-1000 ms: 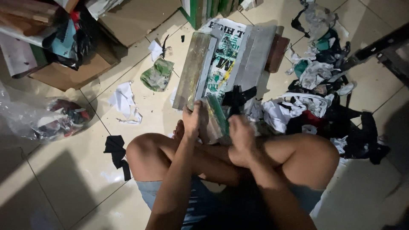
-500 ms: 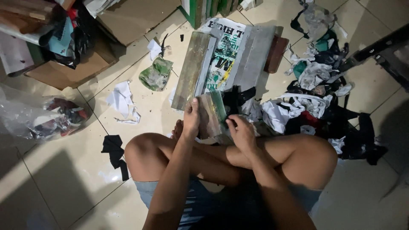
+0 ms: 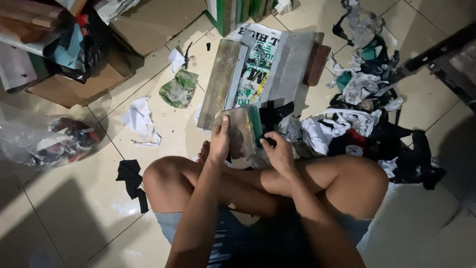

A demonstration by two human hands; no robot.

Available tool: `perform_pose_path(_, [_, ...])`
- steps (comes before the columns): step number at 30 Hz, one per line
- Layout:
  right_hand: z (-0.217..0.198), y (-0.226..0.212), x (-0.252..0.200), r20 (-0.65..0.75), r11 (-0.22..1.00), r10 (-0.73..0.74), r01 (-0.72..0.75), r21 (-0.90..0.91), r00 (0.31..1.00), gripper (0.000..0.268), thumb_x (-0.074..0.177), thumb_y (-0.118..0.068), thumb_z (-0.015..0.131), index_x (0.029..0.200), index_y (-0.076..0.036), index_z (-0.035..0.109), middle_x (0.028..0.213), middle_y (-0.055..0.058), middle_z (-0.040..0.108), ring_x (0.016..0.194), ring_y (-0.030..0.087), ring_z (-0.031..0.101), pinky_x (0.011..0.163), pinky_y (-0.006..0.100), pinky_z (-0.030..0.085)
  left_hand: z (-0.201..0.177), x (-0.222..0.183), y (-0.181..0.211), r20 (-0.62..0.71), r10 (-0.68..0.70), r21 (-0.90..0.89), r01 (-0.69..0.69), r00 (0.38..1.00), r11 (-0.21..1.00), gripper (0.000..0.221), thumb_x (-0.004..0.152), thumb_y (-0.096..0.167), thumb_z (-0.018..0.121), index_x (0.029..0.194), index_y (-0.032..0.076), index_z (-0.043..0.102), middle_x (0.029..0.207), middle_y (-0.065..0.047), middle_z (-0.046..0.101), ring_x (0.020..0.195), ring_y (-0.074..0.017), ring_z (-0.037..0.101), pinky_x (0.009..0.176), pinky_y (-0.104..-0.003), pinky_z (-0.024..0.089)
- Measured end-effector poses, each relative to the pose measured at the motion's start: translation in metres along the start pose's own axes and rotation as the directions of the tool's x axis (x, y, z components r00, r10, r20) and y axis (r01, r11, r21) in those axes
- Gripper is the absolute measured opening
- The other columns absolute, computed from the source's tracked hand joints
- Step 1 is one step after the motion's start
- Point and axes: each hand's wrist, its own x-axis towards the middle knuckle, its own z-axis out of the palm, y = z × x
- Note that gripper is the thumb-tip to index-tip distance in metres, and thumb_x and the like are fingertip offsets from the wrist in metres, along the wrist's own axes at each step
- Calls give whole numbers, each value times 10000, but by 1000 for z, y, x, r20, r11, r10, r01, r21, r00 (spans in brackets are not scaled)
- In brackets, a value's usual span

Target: Cleaning ink residue from a screen printing frame using small pieces of scrap fabric.

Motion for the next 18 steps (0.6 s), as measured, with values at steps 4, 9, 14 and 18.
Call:
perform_pose_path(4, [8, 4, 0, -6, 997, 70, -70, 15, 998, 391, 968, -341, 749, 1229, -55, 700, 1232, 254, 709, 1216, 442, 641, 992, 533, 542, 1, 16, -22, -14, 104, 120, -102, 994, 988, 756, 1075, 610, 361, 1557, 30, 385, 1570, -256, 424, 1489, -422, 341, 1235, -574, 266])
perform_pose_path(9, [17, 11, 0, 33, 995, 60, -58, -76, 998, 445, 1006, -416, 691, 1255, -47, 701, 1268, 230, 705, 1202, 405, 665, 1008, 501, 548, 10, 10, -12, -77, 88, 304, -61, 993, 951, 689, 1101, 536, 200, 1546, 43, 384, 1547, -236, 466, 1454, -391, 421, 1221, -549, 332])
perform_pose_path(14, [39, 35, 0, -125, 859, -433, 367, -358, 892, 224, 1019, -318, 693, 1160, -145, 709, 984, 126, 705, 922, 390, 713, 656, 467, 603, 8, 23, -22, -142, 66, 286, -23, 988, 958, 692, 1116, 470, 204, 1504, -76, 378, 1511, -317, 472, 1432, -449, 435, 1205, -583, 339])
perform_pose_path(18, [38, 45, 16, -73, 738, -590, 500, -454, 804, 163, 1006, -356, 702, 1100, -228, 735, 942, 21, 679, 951, 290, 710, 707, 382, 600, 8, 12, -3, -162, 50, 327, 6, 986, 945, 624, 1106, 483, 243, 1425, -20, 427, 1408, -359, 539, 1333, -515, 505, 1180, -631, 356])
